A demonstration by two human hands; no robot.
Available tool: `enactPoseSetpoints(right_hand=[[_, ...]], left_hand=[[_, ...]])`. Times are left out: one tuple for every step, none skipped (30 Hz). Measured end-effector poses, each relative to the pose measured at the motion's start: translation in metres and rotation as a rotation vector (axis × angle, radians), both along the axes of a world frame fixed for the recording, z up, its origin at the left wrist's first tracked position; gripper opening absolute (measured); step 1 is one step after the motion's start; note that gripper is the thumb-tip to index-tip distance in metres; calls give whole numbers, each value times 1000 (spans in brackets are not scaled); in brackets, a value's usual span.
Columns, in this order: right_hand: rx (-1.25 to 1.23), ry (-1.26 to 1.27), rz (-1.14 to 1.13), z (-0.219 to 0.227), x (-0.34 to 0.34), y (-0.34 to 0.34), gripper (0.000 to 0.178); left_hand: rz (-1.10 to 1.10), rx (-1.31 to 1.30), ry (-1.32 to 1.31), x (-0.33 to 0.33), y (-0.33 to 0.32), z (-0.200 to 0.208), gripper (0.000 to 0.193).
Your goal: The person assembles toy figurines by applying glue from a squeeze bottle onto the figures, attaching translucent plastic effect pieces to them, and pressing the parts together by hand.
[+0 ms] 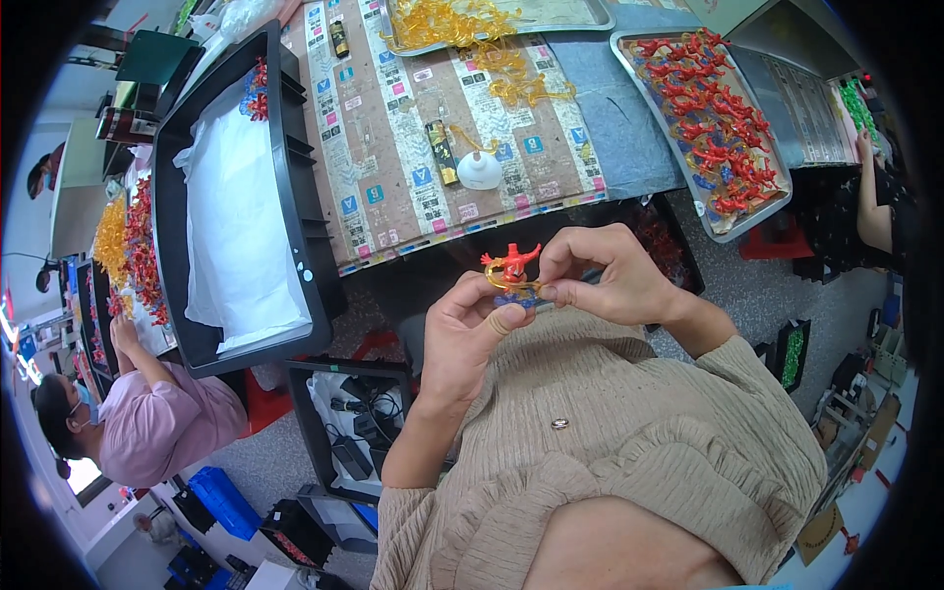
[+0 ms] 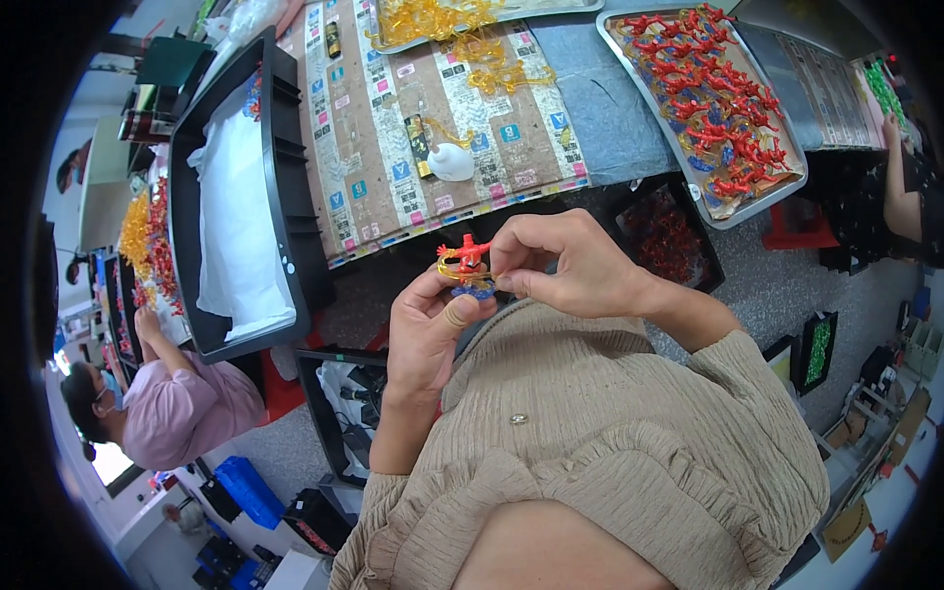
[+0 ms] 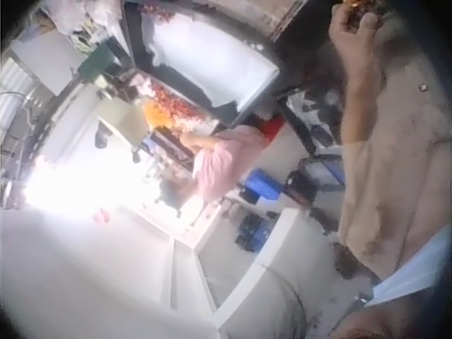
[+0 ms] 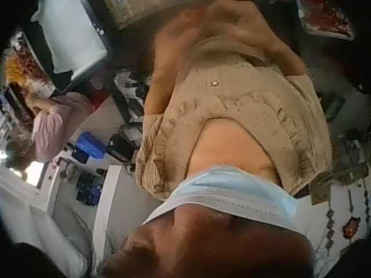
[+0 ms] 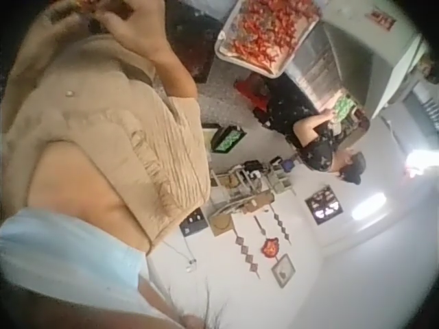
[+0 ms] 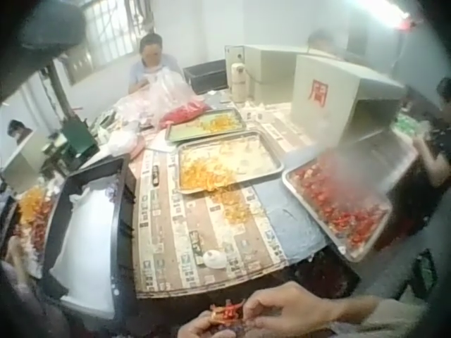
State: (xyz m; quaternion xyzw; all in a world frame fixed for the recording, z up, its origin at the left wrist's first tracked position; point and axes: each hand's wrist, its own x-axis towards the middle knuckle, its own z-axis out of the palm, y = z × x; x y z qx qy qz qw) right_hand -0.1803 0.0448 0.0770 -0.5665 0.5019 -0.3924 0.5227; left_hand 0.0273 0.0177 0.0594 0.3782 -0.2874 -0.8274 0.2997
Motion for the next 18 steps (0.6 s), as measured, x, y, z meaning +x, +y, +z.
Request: enactPoseSetpoints(right_hand=[[19,-11,2,0,0,0,16],[38,-22,5,0,0,-1,15],[38,-22,4,-1,0,-1,15],[53,-45,-2,-3,1,-2,13],[67,-68,-7,-5,1,-2,13],[67,-67,-10,-7,0,-2,13],[129,-166,-13,-9,0,-3,12],[191,-266,-16,-9,-1,-3,12],[192,-267,-13,-9,0,-3,12],[138,-186,4,-8,0,-3,12],[84,-106,22,-7,0,-3,12],[85,-106,21,-5,1,-2,12],[39,-43,14,-4,2,-2,13],[-6,19,7,-3,3,-2,13],[-5,19,6,-4,4,-3,13],[-38,52,18,-4,3,-5,13],[-71,86,29,-5,3,-6,13],[-71,86,29,-5,2,-6,13]], left_hand=[[5,-8,-7,-1,0,0,27],[10,-16,-15,-1,1,0,27],[9,-16,-15,-2,1,0,27],[12,-23,-16,-2,2,0,27],[15,-29,-17,-3,2,0,27],[13,-29,-16,-4,3,0,27],[20,-37,-16,-5,4,1,27],[27,-44,-16,-5,5,1,27],[29,-43,-18,-5,4,2,27],[17,-14,-7,-5,4,3,29],[4,15,4,-4,3,3,30],[3,16,4,-3,3,2,30],[10,71,22,-3,3,0,31],[17,127,40,-2,3,-2,33],[16,128,40,-3,3,-2,33],[32,103,38,-3,4,-2,33],[48,78,37,-4,5,-2,34],[48,78,37,-4,6,-2,34]])
